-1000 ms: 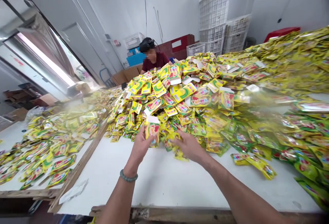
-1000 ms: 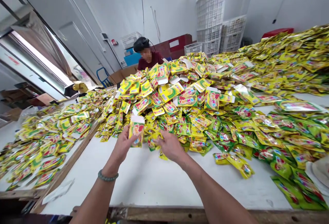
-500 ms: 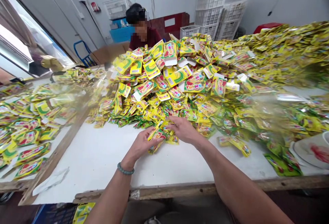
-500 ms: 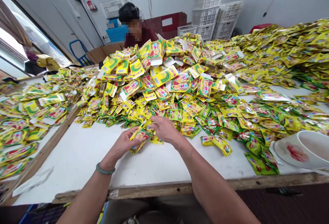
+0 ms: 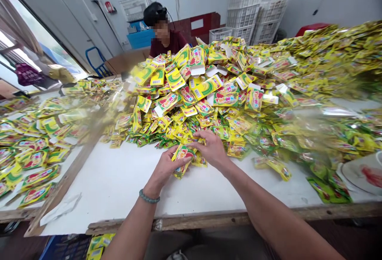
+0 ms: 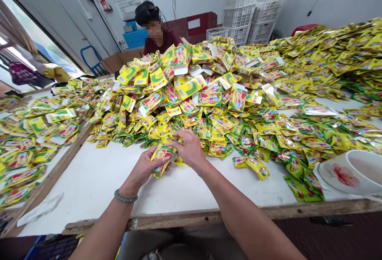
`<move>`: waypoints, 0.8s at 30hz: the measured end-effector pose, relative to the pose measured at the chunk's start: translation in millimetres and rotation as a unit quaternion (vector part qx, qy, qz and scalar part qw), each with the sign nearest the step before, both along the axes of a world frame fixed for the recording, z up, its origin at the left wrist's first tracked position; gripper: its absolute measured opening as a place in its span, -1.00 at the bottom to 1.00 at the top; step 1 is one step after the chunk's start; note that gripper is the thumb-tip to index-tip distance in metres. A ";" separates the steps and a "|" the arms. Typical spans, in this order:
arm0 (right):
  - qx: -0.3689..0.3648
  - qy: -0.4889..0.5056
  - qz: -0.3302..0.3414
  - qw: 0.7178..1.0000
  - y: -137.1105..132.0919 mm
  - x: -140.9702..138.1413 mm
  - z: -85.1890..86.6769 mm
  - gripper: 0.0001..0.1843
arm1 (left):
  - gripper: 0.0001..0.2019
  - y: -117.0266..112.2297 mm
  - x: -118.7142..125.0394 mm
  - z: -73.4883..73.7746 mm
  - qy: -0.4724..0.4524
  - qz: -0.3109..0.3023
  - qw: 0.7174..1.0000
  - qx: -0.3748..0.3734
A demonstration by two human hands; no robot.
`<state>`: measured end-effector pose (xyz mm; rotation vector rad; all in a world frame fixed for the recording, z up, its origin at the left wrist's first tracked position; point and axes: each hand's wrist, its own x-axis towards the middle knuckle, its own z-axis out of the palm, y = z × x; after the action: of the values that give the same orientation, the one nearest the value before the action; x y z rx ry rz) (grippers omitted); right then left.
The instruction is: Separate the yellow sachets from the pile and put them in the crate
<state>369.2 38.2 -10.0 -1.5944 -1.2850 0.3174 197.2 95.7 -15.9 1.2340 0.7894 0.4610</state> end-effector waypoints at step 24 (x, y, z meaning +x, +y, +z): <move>-0.134 -0.017 0.153 0.979 -6.3 -23.0 8.7 -0.64 | -0.66 -2.6 -3.0 -7.4 0.004 0.011 0.994 0.113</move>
<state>346.1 31.9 -1.3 -1.6255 -1.5688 0.6824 194.2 93.0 -23.3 1.4387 0.7740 0.5748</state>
